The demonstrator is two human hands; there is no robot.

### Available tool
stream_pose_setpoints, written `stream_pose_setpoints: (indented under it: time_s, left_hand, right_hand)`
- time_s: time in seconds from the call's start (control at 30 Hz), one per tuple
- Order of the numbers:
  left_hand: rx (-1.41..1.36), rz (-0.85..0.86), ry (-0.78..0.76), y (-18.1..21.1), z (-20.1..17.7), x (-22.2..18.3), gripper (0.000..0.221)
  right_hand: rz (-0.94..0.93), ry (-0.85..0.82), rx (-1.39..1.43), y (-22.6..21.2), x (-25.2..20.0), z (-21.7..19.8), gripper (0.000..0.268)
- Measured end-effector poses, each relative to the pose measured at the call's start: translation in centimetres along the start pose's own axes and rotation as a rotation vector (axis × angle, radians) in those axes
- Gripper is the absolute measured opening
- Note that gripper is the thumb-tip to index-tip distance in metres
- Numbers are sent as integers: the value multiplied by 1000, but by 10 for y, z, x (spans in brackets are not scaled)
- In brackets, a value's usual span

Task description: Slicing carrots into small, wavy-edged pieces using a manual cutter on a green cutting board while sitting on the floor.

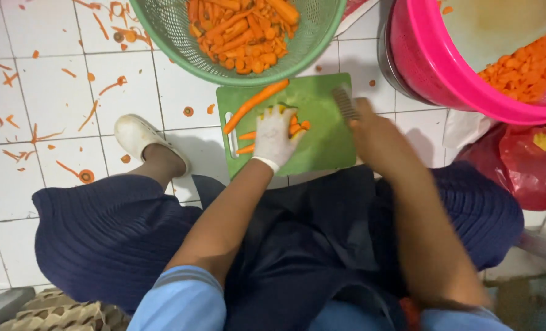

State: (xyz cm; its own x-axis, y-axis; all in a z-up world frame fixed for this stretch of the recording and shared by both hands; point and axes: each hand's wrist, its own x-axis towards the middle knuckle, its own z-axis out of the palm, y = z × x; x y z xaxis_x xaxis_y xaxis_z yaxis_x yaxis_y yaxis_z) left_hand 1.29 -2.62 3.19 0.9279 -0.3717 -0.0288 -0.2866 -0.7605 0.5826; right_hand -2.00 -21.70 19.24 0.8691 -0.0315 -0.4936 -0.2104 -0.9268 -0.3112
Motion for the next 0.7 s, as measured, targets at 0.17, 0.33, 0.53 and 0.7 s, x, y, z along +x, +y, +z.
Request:
stream_pose_setpoints:
  time_s: [0.17, 0.33, 0.53, 0.7]
  left_hand:
    - [267, 195, -17, 7, 43, 22, 28]
    - [227, 184, 46, 19, 37, 31, 19]
    - [-170, -63, 373, 29, -16, 85, 34]
    - [-249, -105, 670, 26, -53, 72, 47]
  right_hand:
    - [173, 11, -53, -7, -59, -71, 36]
    - [227, -44, 6, 37, -52, -65, 22]
    - [116, 44, 159, 44, -50, -62, 29]
    - [162, -43, 87, 60, -45, -49, 22]
